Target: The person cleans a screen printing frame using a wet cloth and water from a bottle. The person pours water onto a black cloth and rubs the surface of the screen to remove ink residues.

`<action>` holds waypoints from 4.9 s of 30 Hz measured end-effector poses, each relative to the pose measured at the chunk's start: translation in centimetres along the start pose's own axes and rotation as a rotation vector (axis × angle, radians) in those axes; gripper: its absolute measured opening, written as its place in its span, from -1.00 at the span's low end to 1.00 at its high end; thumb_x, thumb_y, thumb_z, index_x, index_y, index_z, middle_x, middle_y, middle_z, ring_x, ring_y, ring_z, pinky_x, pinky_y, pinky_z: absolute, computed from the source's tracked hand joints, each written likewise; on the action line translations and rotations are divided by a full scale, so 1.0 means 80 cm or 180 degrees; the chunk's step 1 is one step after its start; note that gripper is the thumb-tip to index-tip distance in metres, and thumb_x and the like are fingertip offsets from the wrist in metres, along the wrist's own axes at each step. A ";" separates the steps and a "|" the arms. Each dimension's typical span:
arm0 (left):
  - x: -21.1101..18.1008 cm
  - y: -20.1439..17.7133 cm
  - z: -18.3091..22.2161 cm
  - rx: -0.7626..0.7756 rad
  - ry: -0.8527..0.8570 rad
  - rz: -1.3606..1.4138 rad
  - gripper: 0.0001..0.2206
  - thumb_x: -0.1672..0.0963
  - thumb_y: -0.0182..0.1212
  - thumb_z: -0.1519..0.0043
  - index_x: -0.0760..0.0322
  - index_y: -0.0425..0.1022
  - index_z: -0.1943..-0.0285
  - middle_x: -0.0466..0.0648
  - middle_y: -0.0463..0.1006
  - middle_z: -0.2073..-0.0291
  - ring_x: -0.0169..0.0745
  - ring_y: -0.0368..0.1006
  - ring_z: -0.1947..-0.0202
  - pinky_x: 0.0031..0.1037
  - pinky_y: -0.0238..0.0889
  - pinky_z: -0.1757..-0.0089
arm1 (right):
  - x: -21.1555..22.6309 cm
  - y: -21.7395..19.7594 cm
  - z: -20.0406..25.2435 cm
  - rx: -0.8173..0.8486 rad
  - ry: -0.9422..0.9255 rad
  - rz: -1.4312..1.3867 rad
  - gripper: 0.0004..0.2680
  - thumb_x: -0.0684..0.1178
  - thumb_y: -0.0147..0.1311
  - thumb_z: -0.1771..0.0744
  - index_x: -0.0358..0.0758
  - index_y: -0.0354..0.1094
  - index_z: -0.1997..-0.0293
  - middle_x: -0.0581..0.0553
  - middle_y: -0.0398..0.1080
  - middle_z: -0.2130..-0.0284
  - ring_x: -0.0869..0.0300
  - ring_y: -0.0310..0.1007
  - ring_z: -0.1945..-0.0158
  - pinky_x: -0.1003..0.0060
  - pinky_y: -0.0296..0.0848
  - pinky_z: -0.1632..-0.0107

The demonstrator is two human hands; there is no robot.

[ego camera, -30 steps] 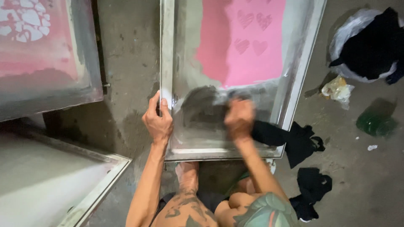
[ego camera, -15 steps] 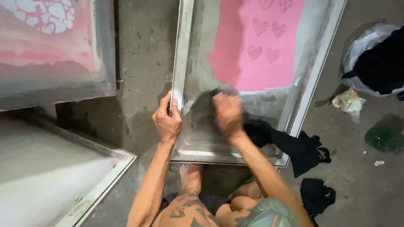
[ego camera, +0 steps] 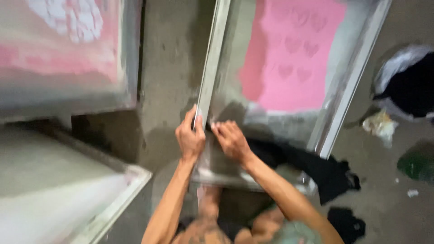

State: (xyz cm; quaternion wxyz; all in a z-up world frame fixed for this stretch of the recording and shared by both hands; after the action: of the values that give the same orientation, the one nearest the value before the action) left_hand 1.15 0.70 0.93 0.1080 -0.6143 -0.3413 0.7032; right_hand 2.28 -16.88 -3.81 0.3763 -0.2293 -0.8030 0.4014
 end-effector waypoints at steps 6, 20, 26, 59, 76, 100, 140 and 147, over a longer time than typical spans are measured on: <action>-0.012 -0.004 0.006 0.0066 0.0046 0.0008 -0.73 0.13 0.06 -0.39 0.35 0.53 -0.18 0.21 0.65 0.20 0.23 0.62 0.21 -0.14 0.47 0.27 | 0.034 0.030 0.047 -0.0137 -0.0212 0.0162 -0.83 -0.21 -0.02 -0.36 -0.33 0.50 0.04 -0.19 0.34 0.36 -0.03 0.37 0.32 0.07 0.38 0.08; 0.007 0.002 0.010 0.0238 -0.0073 -0.0279 -0.72 0.10 0.05 -0.42 0.32 0.54 -0.21 0.12 0.66 0.26 -0.04 0.60 0.35 -0.33 0.39 0.36 | 0.018 -0.109 0.092 0.1776 0.1355 -0.2448 -0.82 -0.10 -0.08 -0.36 -0.34 0.47 0.18 -0.48 0.38 0.41 -0.42 0.33 0.29 -0.26 0.33 0.24; 0.012 0.015 0.006 0.0132 -0.0109 -0.0121 -0.72 0.07 0.06 -0.43 0.29 0.54 -0.19 0.14 0.66 0.25 0.10 0.63 0.31 -0.27 0.43 0.38 | -0.103 -0.185 0.228 0.0220 0.3250 -0.1898 -0.80 -0.15 0.28 -0.32 -0.17 0.49 -0.03 -0.06 0.52 0.24 0.23 0.50 0.10 0.33 0.45 -0.02; 0.015 0.020 0.015 0.0079 0.0133 -0.0249 -0.72 0.04 0.06 -0.43 0.26 0.54 -0.16 0.13 0.62 0.44 0.01 0.58 0.47 -0.33 0.35 0.48 | -0.039 -0.098 0.178 0.0724 0.0958 -0.0386 -0.80 -0.19 -0.02 -0.36 -0.12 0.47 -0.06 -0.17 0.41 0.15 -0.03 0.48 0.00 0.15 0.50 -0.04; -0.003 0.009 0.008 0.0117 0.0083 -0.0183 -0.69 0.04 0.04 -0.45 0.32 0.52 -0.19 0.17 0.64 0.29 0.15 0.61 0.34 -0.19 0.40 0.39 | 0.009 -0.061 0.178 0.0313 0.0590 0.0144 -0.82 -0.23 0.11 -0.31 -0.15 0.50 0.02 -0.12 0.41 0.25 0.06 0.49 0.13 0.27 0.51 0.02; 0.026 -0.014 0.036 0.0072 -0.0331 -0.0414 -0.74 0.04 0.12 -0.42 0.18 0.58 -0.18 0.17 0.64 0.33 0.19 0.59 0.33 -0.22 0.42 0.35 | -0.142 -0.254 0.089 -0.1384 0.3257 -0.3190 -0.78 -0.27 0.34 -0.26 -0.20 0.45 0.06 0.11 0.47 0.26 0.45 0.45 0.17 0.55 0.42 0.06; -0.293 0.235 0.292 0.4081 0.4150 -0.0359 -0.87 0.07 0.13 -0.19 0.07 0.55 0.19 -0.06 0.57 0.36 -0.03 0.58 0.32 -0.19 0.40 0.20 | -0.113 -0.273 0.546 0.0146 0.5734 -0.0488 -0.84 -0.04 0.24 -0.32 -0.23 0.46 0.09 -0.26 0.58 0.29 -0.13 0.58 0.10 0.06 0.54 0.15; -0.337 0.254 0.291 0.3883 0.3551 -0.0075 -0.37 -0.13 0.21 -0.08 0.30 0.34 -0.21 0.15 0.46 0.18 0.23 0.52 0.21 -0.08 0.38 0.22 | -0.056 -0.413 0.460 -0.1517 0.4885 -0.1574 -0.84 -0.11 0.29 -0.28 -0.32 0.39 0.20 -0.17 0.30 0.37 0.14 0.31 0.30 0.29 0.26 0.24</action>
State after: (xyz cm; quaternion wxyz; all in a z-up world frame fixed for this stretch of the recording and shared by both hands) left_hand -9.26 -37.91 10.11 0.5834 -0.7030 0.1976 0.3555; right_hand -26.13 -56.16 6.78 0.8366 -0.3294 -0.4147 -0.1403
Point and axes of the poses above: each hand's wrist, its own z-axis away from the middle knuckle, its own y-axis out of the palm, x = y × z, the point moved 1 cm from there along -z, towards the middle knuckle
